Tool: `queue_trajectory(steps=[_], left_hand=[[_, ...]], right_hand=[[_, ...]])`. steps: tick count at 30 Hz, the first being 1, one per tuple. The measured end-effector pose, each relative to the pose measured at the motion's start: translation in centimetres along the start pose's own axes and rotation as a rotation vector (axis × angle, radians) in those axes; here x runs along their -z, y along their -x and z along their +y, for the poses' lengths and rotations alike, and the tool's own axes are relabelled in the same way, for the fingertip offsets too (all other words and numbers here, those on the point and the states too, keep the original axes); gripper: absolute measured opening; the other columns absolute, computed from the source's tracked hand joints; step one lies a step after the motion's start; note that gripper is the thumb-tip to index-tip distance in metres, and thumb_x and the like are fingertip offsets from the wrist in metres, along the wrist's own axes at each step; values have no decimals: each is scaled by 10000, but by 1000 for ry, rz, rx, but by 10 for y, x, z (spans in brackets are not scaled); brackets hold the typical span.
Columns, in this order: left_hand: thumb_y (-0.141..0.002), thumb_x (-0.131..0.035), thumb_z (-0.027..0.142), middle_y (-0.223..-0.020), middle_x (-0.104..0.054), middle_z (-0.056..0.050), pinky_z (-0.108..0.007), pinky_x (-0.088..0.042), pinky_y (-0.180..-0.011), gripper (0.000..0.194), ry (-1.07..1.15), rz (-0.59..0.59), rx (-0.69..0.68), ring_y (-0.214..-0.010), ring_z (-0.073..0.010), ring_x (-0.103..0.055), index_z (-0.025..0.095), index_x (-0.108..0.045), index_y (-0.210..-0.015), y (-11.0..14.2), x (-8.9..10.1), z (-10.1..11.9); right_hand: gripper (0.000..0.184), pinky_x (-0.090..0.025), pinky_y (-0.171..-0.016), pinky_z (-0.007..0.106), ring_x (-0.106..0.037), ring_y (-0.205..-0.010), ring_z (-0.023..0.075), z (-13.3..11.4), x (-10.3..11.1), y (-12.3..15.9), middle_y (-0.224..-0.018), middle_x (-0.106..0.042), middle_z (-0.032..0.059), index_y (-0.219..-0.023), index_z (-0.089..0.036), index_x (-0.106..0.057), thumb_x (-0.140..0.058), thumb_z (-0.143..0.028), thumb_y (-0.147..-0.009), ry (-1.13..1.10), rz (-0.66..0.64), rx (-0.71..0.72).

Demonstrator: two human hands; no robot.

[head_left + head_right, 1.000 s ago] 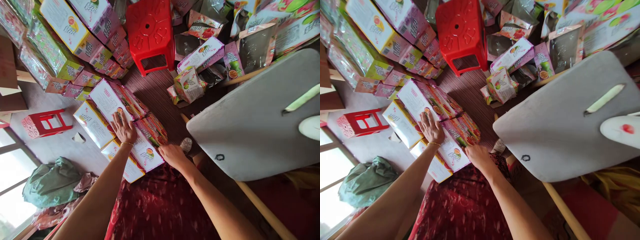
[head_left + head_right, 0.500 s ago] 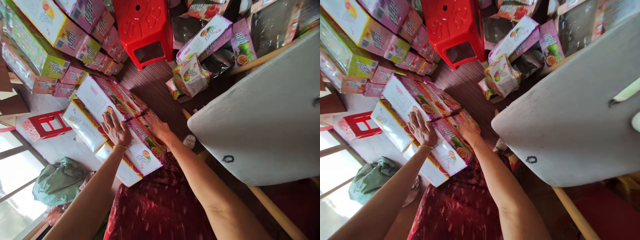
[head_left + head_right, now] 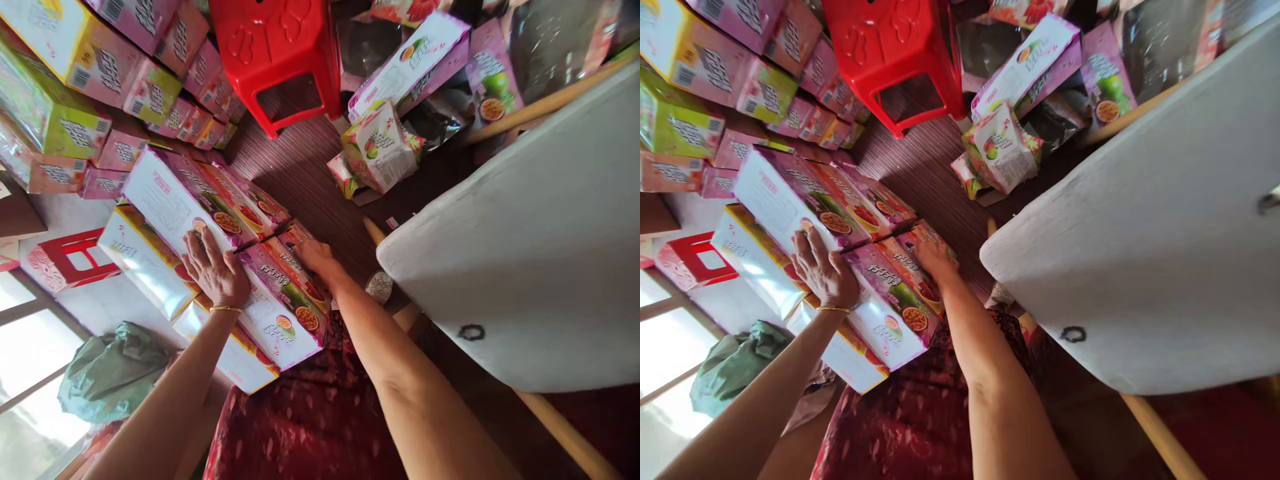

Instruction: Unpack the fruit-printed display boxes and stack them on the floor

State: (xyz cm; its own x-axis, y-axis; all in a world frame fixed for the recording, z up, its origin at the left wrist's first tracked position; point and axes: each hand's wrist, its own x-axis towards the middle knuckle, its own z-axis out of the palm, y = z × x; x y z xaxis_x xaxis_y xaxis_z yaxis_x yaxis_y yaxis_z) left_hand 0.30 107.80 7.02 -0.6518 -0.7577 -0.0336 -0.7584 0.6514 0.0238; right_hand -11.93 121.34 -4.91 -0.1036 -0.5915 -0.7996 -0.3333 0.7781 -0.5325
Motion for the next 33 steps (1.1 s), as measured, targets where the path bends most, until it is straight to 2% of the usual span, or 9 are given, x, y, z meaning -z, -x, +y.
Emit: queue_trajectory(steps=[3, 6, 9, 13, 18, 20, 27, 30, 33], left_hand=[[-998, -254, 466, -1620, -238, -183, -526, -134, -1233, 662, -2, 16, -11, -1518, -292, -170, 115, -272, -1559, 1, -1, 0], [-994, -285, 453, -1626, -227, -172, -519, -110, -1238, 655, 20, 19, -17, -1520, -290, -160, 134, -258, -1566, 1, -1, 1], [-993, -306, 438, -1626, -221, -175, -537, -106, -1236, 651, 40, 12, -12, -1520, -301, -154, 136, -255, -1567, 1, 0, 2], [-1001, -274, 488, -1626, -231, -162, -573, -152, -1217, 661, 18, 41, -33, -1511, -321, -181, 165, -229, -1576, 1, -2, 0], [-1011, -213, 531, -1617, -268, -145, -568, -204, -1208, 667, -13, 98, -83, -1496, -326, -229, 173, -244, -1572, 2, -6, -1], [-1010, -208, 542, -1614, -272, -150, -567, -209, -1208, 676, -8, 115, -92, -1494, -325, -237, 162, -258, -1567, 2, -6, -1], [-994, -217, 553, -1612, -263, -180, -564, -177, -1210, 708, 9, 74, -62, -1507, -325, -202, 132, -275, -1561, 2, -5, -1], [-983, -212, 579, -1607, -275, -183, -556, -176, -1208, 727, 12, 101, -64, -1501, -330, -219, 139, -285, -1558, 2, -8, -5], [-977, -199, 608, -1602, -286, -183, -531, -188, -1208, 755, -8, 116, -95, -1494, -323, -239, 130, -292, -1554, 2, -9, -11]], right_hand=[[475, -498, -918, 419, -616, -1152, 308, 15, -27, 9, -1221, -659, 156, -1250, -181, -646, -299, -413, -1022, 45, -13, 30], [437, -511, -840, 413, -663, -1051, 305, 49, -54, 71, -1086, -707, 142, -1231, -218, -656, -308, -382, -1025, 53, -120, -18], [441, -505, -790, 387, -687, -961, 284, 73, -57, 113, -971, -728, 130, -1086, -225, -719, -314, -389, -1027, 42, -133, -85], [549, -493, -811, 375, -676, -1003, 272, 68, -32, 62, -1041, -712, 159, -1185, -192, -673, -186, -405, -1047, 19, 33, -165], [477, -479, -919, 370, -627, -1138, 276, 44, -28, -44, -1188, -673, 164, -1195, -164, -681, -308, -408, -1026, -24, -15, -95], [454, -469, -948, 376, -617, -1157, 270, 50, -42, -39, -1193, -672, 159, -1203, -169, -676, -330, -402, -1024, -22, -35, -63], [320, -499, -752, 376, -705, -868, 282, 111, -75, 83, -858, -725, 155, -964, -204, -750, -457, -331, -991, 22, -100, -165], [448, -486, -760, 372, -699, -912, 281, 111, -62, 53, -927, -721, 181, -1103, -171, -710, -307, -357, -1039, 25, 17, -212], [543, -484, -823, 373, -666, -1040, 287, 93, -44, -30, -1090, -697, 184, -1189, -159, -675, -210, -403, -1050, 7, 87, -177]])
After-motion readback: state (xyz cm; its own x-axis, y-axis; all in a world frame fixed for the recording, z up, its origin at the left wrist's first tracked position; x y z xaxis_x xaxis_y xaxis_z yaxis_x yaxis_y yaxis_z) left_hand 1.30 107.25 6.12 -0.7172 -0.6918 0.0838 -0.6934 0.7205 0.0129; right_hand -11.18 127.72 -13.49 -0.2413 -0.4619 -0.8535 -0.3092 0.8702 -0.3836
